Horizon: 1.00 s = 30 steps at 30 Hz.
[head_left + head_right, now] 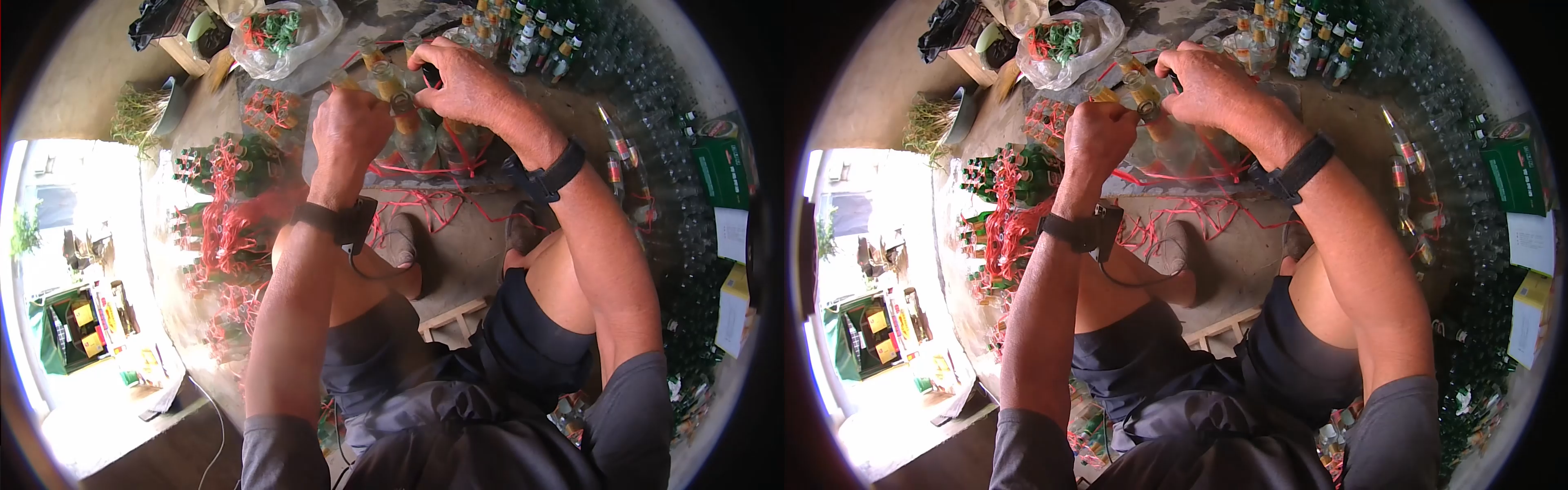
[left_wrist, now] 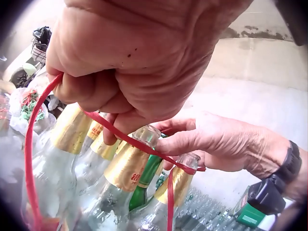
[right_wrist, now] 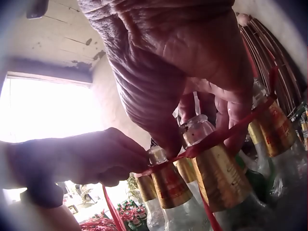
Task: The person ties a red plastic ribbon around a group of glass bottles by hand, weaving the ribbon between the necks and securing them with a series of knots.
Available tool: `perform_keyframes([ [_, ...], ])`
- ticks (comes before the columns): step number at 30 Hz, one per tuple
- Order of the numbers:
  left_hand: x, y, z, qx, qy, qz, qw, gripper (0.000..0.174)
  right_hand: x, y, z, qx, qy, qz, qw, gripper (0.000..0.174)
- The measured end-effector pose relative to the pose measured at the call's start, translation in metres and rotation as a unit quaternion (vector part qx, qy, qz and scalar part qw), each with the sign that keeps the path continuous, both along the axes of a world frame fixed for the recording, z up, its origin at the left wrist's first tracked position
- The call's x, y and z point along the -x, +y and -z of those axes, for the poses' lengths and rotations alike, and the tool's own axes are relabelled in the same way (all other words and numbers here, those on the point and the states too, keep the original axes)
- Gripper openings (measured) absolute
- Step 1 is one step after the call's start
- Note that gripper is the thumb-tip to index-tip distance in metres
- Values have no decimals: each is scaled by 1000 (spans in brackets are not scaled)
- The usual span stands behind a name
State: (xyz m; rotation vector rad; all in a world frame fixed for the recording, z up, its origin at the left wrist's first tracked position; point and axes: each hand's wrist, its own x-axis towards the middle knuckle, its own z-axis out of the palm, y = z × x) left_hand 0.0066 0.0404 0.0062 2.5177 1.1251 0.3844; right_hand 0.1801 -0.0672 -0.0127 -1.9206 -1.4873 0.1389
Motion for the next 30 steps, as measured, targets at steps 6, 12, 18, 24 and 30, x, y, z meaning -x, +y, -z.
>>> perform_keyframes([
  [6,8,-12,11,17,-105,-9,994,23,1,1,-1,14,-1,12,1000,46],
  [12,18,-35,30,34,-217,-54,974,22,3,-1,-5,12,11,23,1000,46],
  [18,19,-44,43,34,-309,-38,950,11,-2,0,-2,22,-19,15,999,51],
  [24,18,-56,47,128,-347,-75,926,11,-2,-3,-6,24,-12,-3,1000,50],
  [30,19,-57,52,340,-444,-76,826,17,3,-9,-14,34,22,-5,999,52],
])
